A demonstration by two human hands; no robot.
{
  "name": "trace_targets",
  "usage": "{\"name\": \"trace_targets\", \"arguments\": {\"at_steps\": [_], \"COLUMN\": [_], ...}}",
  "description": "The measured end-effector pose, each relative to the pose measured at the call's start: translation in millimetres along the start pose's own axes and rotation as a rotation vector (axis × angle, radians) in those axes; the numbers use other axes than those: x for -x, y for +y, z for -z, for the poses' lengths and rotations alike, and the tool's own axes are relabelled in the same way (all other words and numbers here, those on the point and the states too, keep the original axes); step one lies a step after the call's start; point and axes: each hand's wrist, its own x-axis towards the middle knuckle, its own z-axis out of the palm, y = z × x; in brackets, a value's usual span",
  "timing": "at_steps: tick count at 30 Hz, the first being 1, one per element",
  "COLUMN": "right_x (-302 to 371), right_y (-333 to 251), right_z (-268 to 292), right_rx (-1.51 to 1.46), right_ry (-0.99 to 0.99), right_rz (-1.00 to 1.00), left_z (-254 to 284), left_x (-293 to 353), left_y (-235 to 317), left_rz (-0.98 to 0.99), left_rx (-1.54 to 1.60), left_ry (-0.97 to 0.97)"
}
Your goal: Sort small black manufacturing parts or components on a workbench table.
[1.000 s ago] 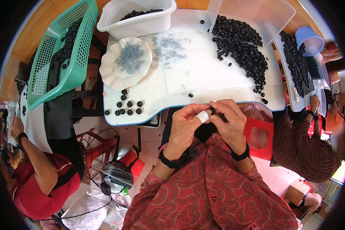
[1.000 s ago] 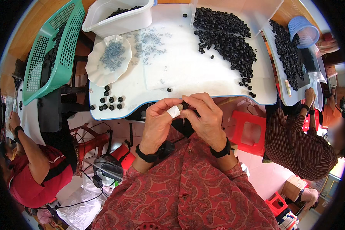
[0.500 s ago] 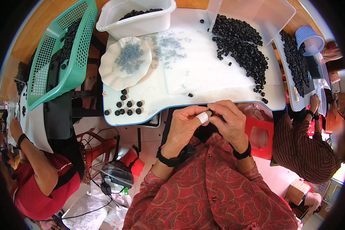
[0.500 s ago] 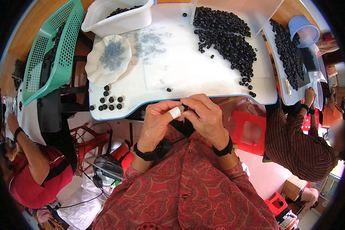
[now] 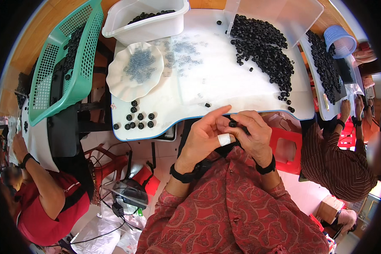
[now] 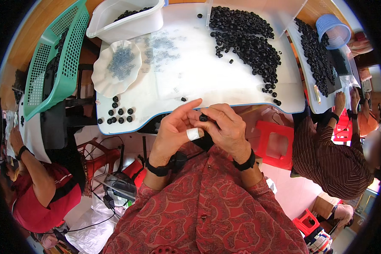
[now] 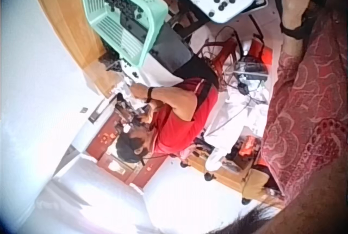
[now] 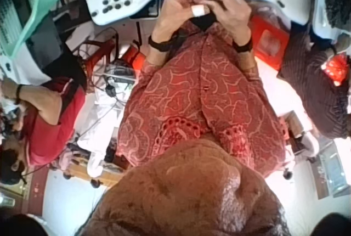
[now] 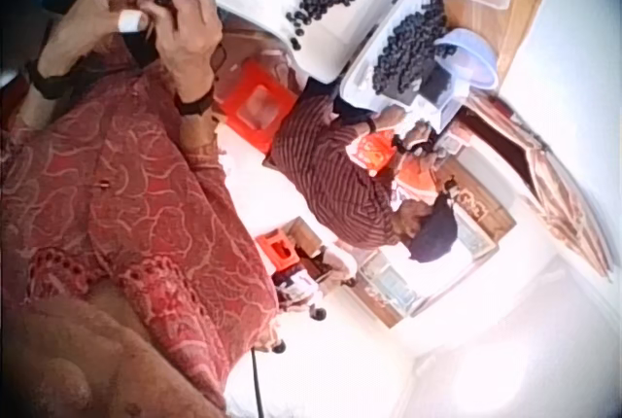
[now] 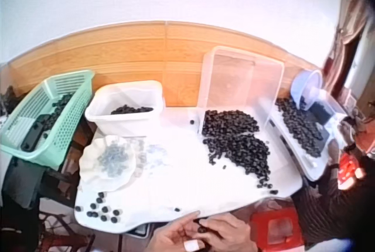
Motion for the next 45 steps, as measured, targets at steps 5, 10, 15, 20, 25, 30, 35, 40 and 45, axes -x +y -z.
{"name": "trace_targets", "arguments": {"at_steps": [5,10,15,20,25,30,35,40,45], "right_x": [3,4,5,6,2,-2,-4,-6,-10], "right_y": [-1,-5,-6,-4,-8,-15,-9,-8,-7], "right_z": [-1,-1,-2,-4,-2,-2,-9,-9,-7], "right_rx": [-0.017,-0.049,-0.061,-0.062,-0.084,-0.123,-0.227,-0.272,-0.072], "right_ry": [0.024,0.018,0.016,0.025,0.011,0.053,0.058,0.058,0.044], "right_rz": [-0.019,-0.040,-0.047,-0.069,-0.071,-0.100,-0.258,-0.320,-0.203], "left_z": [9,8,7,7,9,3,3,7,9], "left_x": [-4,-7,-6,-6,-6,-5,-8,-10,-11], "left_y": [0,-2,2,2,-7,-1,-10,-20,-20], "left_rz": [-0.224,-0.204,-0.265,-0.211,-0.222,-0.274,-0.161,-0.172,-0.119], "left_rx": [-0.427,-0.334,-0.441,-0.399,-0.301,-0.382,-0.202,-0.083,0.102], "left_ry": [-0.138,-0.172,-0.160,-0.141,-0.131,-0.138,-0.036,-0.017,0.067]}}
